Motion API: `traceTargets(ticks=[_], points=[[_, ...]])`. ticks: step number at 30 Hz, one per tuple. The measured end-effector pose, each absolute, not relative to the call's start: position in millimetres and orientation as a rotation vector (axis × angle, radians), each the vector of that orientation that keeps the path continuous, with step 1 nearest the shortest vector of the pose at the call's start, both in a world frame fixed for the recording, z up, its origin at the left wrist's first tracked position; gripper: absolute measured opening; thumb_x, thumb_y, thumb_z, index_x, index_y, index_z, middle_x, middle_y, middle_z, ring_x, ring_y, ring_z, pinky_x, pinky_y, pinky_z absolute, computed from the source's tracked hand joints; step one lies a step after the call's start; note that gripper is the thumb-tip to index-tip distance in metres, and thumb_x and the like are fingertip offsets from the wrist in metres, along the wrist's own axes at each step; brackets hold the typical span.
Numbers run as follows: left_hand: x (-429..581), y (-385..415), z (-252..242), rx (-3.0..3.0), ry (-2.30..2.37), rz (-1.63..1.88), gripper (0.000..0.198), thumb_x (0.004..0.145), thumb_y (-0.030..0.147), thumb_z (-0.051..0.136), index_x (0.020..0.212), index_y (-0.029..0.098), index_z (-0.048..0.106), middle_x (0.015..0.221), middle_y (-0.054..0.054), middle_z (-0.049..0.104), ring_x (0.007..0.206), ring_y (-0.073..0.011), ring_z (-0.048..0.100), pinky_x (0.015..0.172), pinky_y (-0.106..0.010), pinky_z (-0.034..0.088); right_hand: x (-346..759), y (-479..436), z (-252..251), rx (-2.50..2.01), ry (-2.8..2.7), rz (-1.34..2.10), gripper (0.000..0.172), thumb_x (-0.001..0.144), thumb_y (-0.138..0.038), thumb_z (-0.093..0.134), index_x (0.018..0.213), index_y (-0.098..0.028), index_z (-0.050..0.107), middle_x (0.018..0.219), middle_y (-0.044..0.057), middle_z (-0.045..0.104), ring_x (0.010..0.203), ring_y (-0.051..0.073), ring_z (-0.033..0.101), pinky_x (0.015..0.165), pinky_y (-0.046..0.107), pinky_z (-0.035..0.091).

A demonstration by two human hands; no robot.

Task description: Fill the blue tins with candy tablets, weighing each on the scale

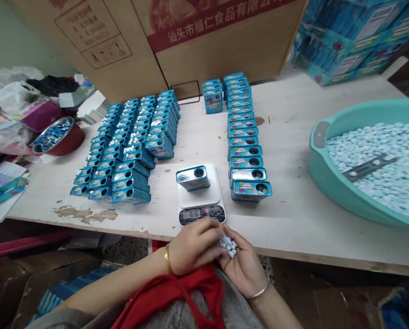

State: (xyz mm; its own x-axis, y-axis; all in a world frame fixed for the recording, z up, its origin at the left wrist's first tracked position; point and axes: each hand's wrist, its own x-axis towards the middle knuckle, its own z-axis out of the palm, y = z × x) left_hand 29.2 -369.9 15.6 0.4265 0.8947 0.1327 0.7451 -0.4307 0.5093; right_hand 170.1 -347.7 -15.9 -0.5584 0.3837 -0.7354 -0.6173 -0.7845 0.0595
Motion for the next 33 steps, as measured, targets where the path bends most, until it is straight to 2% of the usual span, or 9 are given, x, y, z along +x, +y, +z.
traceTargets(ticks=[3,5,6,9,11,15,19,25,33], points=[[1,-354,8,2.152,1.746,1.078,0.058,0.076,0.039,0.064,0.124,0.017,0.040,0.114,-0.012,0.052,0.107,-0.0230,0.050,0.092,-0.038,0.042,162,-336,-7,-0.971,0.321,2.307,0.029,0.088,-0.011,0.038,0.093,-0.007,0.066,0.089,0.012,0.072,0.081,0.015,0.068,0.072,0.026,0.057],[-20,-336,0,1.995,1.950,1.187,0.084,0.066,0.044,0.072,0.133,0.017,0.029,0.127,-0.016,0.045,0.117,-0.0290,0.044,0.098,-0.045,0.036,153,-327,-3,-0.973,0.254,2.284,0.027,0.088,-0.012,0.039,0.095,-0.005,0.065,0.097,0.015,0.071,0.095,0.020,0.066,0.082,0.031,0.055],[-29,-326,-4,1.941,1.963,1.163,0.086,0.065,0.045,0.073,0.133,0.017,0.028,0.128,-0.017,0.045,0.118,-0.0298,0.044,0.097,-0.046,0.036,148,-321,-1,-0.975,0.233,2.267,0.026,0.087,-0.012,0.040,0.094,-0.005,0.065,0.097,0.015,0.070,0.098,0.022,0.065,0.084,0.032,0.054],[-45,-301,-10,1.919,1.758,1.064,0.057,0.075,0.039,0.064,0.123,0.019,0.041,0.111,-0.010,0.060,0.099,-0.0229,0.058,0.085,-0.037,0.044,133,-308,2,-0.978,0.215,2.198,0.024,0.087,-0.014,0.043,0.089,-0.005,0.065,0.092,0.014,0.071,0.096,0.022,0.065,0.084,0.031,0.054],[-48,-296,-6,2.101,1.645,1.031,0.037,0.081,0.030,0.057,0.115,0.020,0.049,0.103,-0.008,0.063,0.093,-0.0203,0.059,0.081,-0.035,0.044,124,-301,2,-0.963,0.239,2.129,0.023,0.088,-0.015,0.043,0.086,-0.007,0.065,0.085,0.011,0.072,0.089,0.020,0.067,0.082,0.032,0.055],[-49,-305,9,2.719,1.622,0.896,0.029,0.081,0.017,0.051,0.109,0.023,0.056,0.110,-0.007,0.064,0.103,-0.0235,0.055,0.091,-0.042,0.031,112,-294,0,-0.874,0.303,2.054,0.022,0.088,-0.015,0.043,0.080,-0.012,0.064,0.076,0.005,0.072,0.076,0.016,0.068,0.076,0.032,0.057],[-52,-317,11,2.945,1.679,0.929,0.019,0.080,0.014,0.055,0.097,0.022,0.061,0.100,-0.004,0.069,0.097,-0.0199,0.058,0.088,-0.038,0.030,103,-293,-3,-0.819,0.331,2.113,0.021,0.087,-0.013,0.044,0.081,-0.010,0.064,0.078,0.007,0.072,0.078,0.016,0.068,0.076,0.029,0.057],[-55,-326,8,2.962,1.827,1.079,0.016,0.081,0.014,0.056,0.093,0.024,0.062,0.091,-0.004,0.069,0.091,-0.0177,0.059,0.084,-0.036,0.030,96,-294,-1,-0.800,0.333,2.160,0.018,0.084,-0.012,0.047,0.086,-0.008,0.064,0.080,0.009,0.072,0.077,0.015,0.068,0.077,0.029,0.056],[-62,-328,-14,2.670,1.877,1.056,0.033,0.074,0.017,0.056,0.105,0.028,0.058,0.102,-0.005,0.065,0.095,-0.0225,0.056,0.081,-0.038,0.029,100,-294,-2,-0.797,0.328,2.101,0.013,0.080,-0.008,0.053,0.082,-0.009,0.066,0.085,0.010,0.072,0.083,0.017,0.068,0.084,0.031,0.054]])
